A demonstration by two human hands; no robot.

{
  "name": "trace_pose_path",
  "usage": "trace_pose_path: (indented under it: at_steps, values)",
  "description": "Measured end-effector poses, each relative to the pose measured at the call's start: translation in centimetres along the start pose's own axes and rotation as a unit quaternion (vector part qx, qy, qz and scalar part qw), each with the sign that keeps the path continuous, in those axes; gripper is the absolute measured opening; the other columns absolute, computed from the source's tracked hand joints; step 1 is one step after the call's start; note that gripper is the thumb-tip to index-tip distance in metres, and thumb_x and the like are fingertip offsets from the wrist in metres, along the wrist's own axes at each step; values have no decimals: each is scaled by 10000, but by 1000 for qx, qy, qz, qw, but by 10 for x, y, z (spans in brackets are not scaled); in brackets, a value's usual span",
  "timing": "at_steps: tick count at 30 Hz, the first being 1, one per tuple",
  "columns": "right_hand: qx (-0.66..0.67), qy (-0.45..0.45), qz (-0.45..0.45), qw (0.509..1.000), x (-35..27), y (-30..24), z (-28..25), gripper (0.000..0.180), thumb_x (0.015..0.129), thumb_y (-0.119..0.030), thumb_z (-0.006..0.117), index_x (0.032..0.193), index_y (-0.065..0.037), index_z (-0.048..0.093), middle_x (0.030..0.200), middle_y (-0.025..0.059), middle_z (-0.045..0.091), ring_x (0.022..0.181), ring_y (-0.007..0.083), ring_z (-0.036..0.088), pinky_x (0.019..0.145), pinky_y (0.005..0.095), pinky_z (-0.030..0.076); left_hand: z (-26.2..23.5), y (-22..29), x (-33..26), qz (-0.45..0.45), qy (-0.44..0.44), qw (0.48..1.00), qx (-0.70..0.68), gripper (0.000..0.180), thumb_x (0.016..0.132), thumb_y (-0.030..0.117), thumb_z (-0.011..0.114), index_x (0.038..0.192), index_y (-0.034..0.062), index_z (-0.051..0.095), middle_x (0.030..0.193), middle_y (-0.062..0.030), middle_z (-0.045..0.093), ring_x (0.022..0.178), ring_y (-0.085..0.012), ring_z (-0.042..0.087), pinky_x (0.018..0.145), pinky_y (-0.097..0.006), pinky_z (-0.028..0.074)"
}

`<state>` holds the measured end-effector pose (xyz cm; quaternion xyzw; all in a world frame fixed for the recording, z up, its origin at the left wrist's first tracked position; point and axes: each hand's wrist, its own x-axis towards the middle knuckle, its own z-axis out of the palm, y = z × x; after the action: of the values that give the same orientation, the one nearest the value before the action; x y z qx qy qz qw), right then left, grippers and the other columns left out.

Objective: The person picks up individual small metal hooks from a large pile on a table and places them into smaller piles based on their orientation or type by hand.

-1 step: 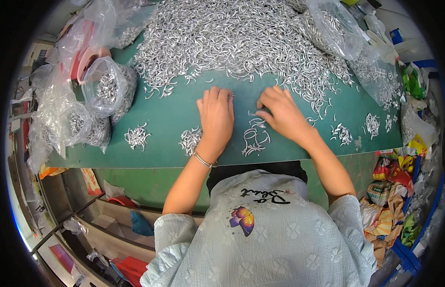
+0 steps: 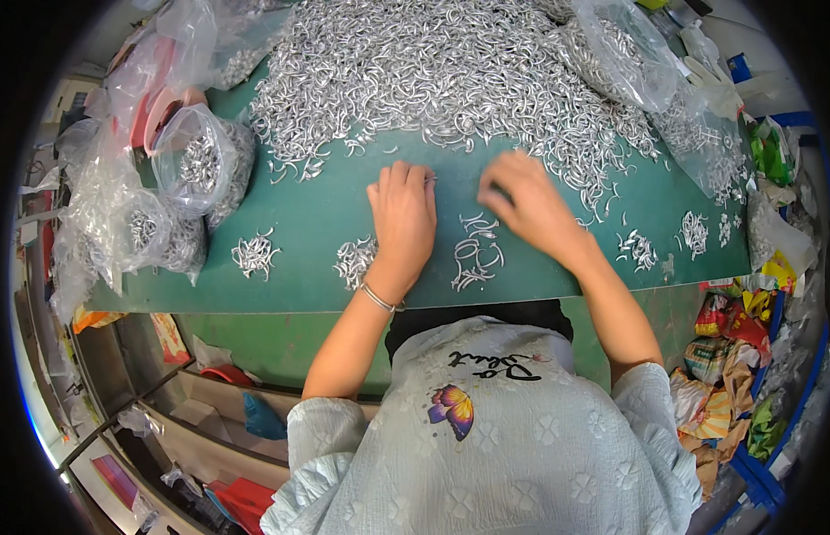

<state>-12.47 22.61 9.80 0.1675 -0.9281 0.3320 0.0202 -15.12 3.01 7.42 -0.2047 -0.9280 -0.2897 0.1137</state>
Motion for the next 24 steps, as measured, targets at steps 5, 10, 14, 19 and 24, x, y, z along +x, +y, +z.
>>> trace_pose_path:
  at_steps: [5, 10, 14, 19, 24]
  values:
    - [-183, 180, -57, 965, 32, 18, 11, 268, 801, -131, 687, 1048, -62, 608, 1089, 67, 569, 1055, 290, 507, 888, 392, 399, 0, 1, 4, 5, 9, 1000, 6, 100, 835, 66, 646, 932, 69, 625, 898, -66, 573, 868, -262, 529, 748, -376, 357]
    - [-93, 72, -65, 991, 6, 43, -13, 183, 816, -48, 646, 995, -59, 612, 1009, 76, 591, 971, 272, 550, 838, 382, 420, 0, -1, 2, 1, 14, 1000, 7, 102, 833, 66, 654, 930, 71, 627, 899, -62, 580, 873, -262, 534, 750, -374, 361]
    - [-23, 144, 52, 988, 6, 45, -30, 178, 810, -28, 647, 983, -26, 604, 935, 124, 600, 916, 317, 560, 832, 421, 431, -1, 1, 3, 4, 18, 1000, 7, 104, 834, 68, 654, 934, 70, 628, 898, -64, 577, 873, -263, 533, 751, -373, 359]
    - [-100, 183, -12, 978, 16, 13, -8, 237, 781, -102, 708, 995, -44, 621, 1012, 127, 584, 1002, 315, 522, 864, 415, 407, -4, 2, 2, -1, 6, 1000, 10, 155, 836, 71, 654, 990, 67, 631, 951, -79, 573, 908, -271, 533, 766, -377, 361]
    - [-169, 49, 37, 984, 6, 17, -4, 217, 771, -114, 713, 961, -63, 622, 1014, 89, 561, 1017, 278, 496, 861, 408, 368, -8, 10, 2, 28, 17, 999, -14, 248, 831, 69, 660, 1077, 68, 627, 1046, -89, 567, 962, -276, 530, 799, -385, 359]
